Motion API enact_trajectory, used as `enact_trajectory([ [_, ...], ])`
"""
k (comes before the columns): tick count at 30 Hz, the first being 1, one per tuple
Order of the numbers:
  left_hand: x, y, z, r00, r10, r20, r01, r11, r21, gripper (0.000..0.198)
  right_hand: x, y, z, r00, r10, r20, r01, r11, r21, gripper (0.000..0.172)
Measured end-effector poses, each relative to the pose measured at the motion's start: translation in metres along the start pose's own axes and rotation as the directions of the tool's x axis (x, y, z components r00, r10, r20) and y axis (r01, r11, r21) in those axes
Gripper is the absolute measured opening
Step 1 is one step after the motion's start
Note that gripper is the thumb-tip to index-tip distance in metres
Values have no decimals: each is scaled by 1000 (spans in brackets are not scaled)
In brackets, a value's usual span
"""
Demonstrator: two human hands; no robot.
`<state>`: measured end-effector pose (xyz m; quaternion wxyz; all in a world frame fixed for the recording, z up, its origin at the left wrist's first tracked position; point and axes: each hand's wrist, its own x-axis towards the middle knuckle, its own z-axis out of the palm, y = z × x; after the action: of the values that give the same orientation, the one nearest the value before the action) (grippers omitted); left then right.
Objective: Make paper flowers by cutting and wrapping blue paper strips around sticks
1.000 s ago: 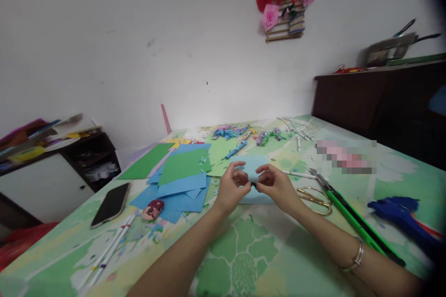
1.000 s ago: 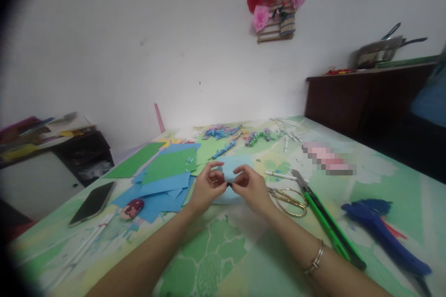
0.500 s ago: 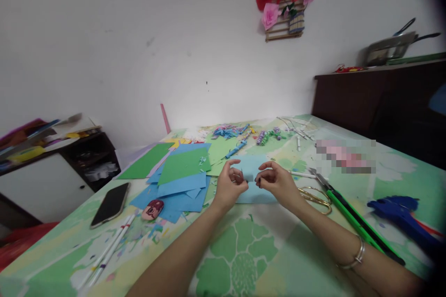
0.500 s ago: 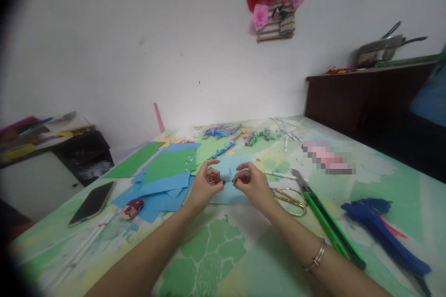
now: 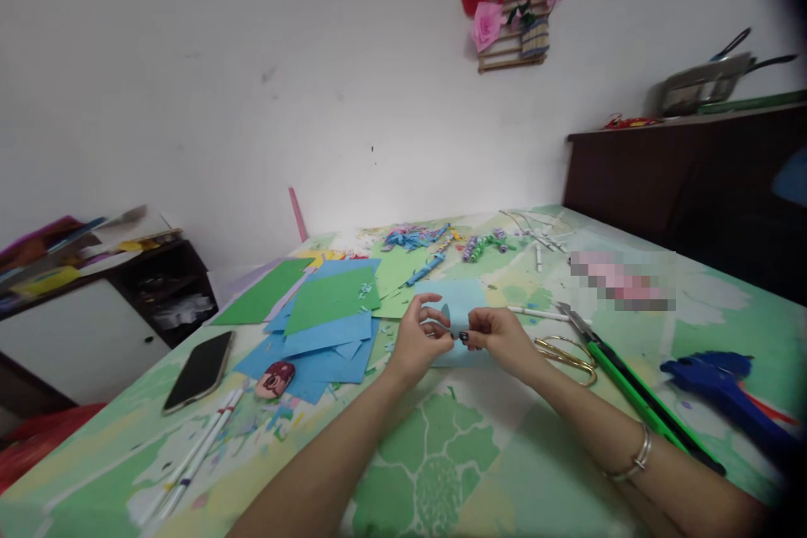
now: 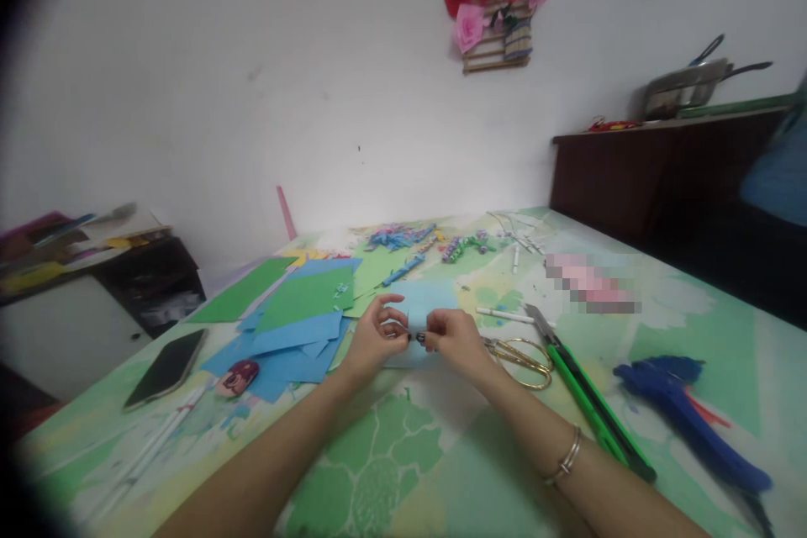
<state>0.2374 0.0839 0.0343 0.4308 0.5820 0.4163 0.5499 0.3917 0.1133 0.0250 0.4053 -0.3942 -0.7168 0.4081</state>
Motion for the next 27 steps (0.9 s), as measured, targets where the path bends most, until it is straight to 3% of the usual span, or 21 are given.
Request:
enact_trajectory([
  [5, 0, 2, 0, 997, 37, -66, -35, 999, 41, 43, 2, 4, -2, 1000, 12, -27, -14, 997, -80, 15],
  [8, 1, 4, -1, 996, -9, -86, 3, 998, -67, 35, 2, 6, -2, 999, 8, -33, -11, 995, -96, 15],
  [11, 0, 4, 0, 995, -90, -38, 81, 979, -188, 26, 0, 4, 1, 1000, 2, -15, -4, 994, -110, 16],
  [14, -1, 4, 1, 997, -79, 10, 79, 982, -172, 34, -1, -3, 3, 1000, 7, 10, -6, 993, -117, 16],
  [18, 1, 2, -2, 998, -36, -43, 29, 989, -146, 33, -2, -12, -18, 993, 6, 121, 28, 960, -280, 6],
  [20, 4, 2, -7, 996, -13, -84, 2, 991, -134, 27, -4, -11, -42, 993, 31, 110, 30, 858, -513, 8],
  [23, 9, 2, -15, 995, 21, -96, -28, 997, -75, 21, -11, 1, -79, 971, 215, -105, -214, 583, -784, 23],
  [27, 11, 4, -21, 995, 33, -98, -33, 999, -3, 15, -17, 16, -99, 934, 356, -40, -211, 456, -865, 38],
])
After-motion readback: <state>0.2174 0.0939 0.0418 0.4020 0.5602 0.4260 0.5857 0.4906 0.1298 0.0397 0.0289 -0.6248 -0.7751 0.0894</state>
